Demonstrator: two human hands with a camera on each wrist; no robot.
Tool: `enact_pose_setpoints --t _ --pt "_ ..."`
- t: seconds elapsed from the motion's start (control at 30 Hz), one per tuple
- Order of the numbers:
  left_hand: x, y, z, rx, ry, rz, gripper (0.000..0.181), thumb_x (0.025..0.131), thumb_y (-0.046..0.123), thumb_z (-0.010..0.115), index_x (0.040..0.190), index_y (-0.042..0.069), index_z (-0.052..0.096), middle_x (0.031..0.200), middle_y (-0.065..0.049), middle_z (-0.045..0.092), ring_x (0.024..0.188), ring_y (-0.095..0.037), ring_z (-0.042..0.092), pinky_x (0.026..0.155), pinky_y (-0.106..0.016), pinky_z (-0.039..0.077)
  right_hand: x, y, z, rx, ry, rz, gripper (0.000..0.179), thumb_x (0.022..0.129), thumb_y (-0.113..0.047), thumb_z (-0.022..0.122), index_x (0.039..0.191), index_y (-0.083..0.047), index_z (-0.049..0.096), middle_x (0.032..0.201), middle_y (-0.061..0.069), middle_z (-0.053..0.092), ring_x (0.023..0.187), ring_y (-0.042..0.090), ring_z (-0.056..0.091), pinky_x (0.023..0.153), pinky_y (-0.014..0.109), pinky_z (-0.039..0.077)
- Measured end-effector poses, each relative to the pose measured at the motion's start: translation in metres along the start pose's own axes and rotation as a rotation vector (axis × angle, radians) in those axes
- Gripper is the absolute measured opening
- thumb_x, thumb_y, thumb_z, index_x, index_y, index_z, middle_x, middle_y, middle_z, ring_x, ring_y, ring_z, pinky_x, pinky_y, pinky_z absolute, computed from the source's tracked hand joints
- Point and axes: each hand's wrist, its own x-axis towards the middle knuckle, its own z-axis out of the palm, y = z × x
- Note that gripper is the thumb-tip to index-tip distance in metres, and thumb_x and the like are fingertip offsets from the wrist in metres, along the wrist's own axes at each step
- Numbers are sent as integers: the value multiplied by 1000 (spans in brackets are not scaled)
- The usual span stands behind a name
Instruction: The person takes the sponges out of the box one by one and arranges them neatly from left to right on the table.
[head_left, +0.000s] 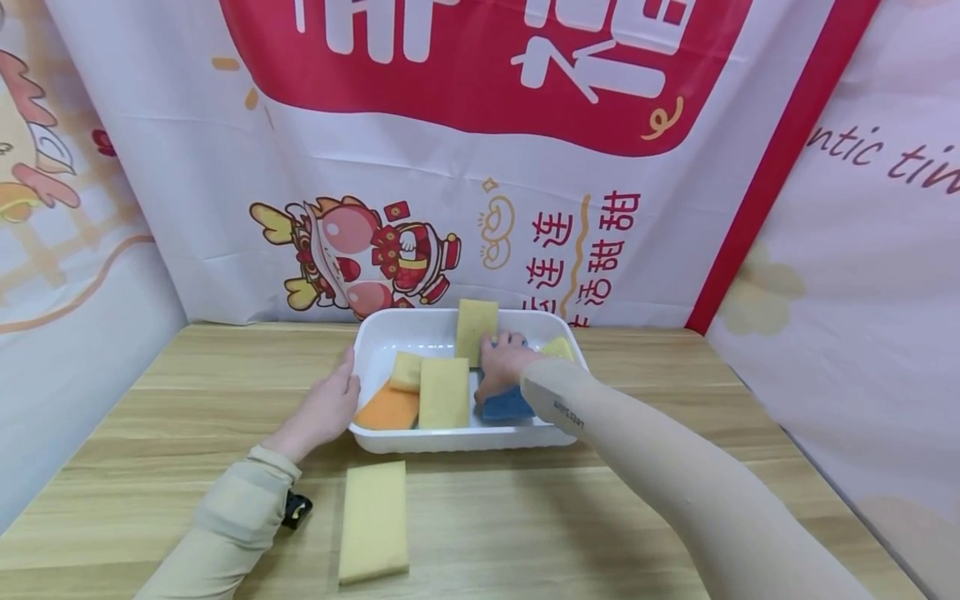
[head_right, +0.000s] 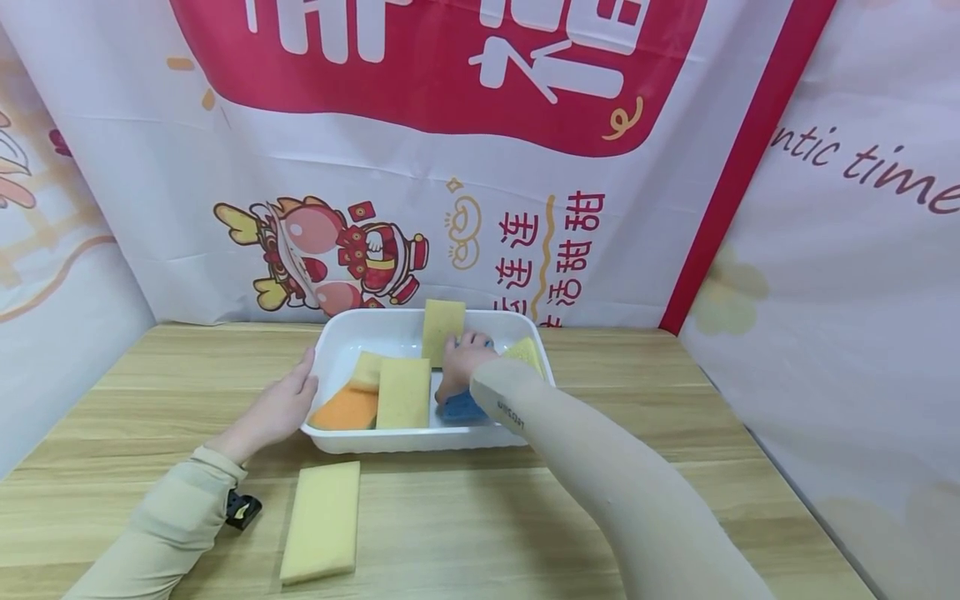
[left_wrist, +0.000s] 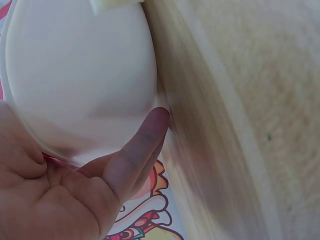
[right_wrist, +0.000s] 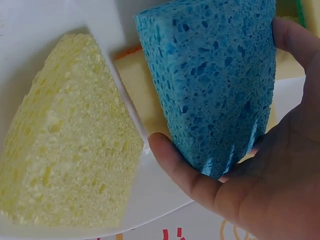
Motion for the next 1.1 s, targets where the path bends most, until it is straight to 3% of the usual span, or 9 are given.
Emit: enact_pose_setpoints --t 0.2,0.53,1.1 --pt "0 0 0 -7 -1 4 58 108 20 24 153 -6 -1 154 -31 17 138 -46 26 111 -57 23 -1 1 -4 -12 -18 1 111 75 -55 76 157 -8 18 146 25 31 129 38 34 97 53 45" --pt "-1 1 0 -14 -7 -5 58 108 20 24 154 -5 -2 155 -30 16 138 -46 25 111 -57 21 10 10 -7 5 -90 -4 113 72 -53 79 158 -12 18 148 23 31 131 36 31 102 53 40" --pt "-1 1 1 -28 -11 -5 58 108 19 24 154 -5 -2 155 -31 15 139 -45 24 111 -57 21 5 13 -13 52 -98 1 108 72 -53 80 156 -13 26 134 16 43 118 29 40 99 48 42"
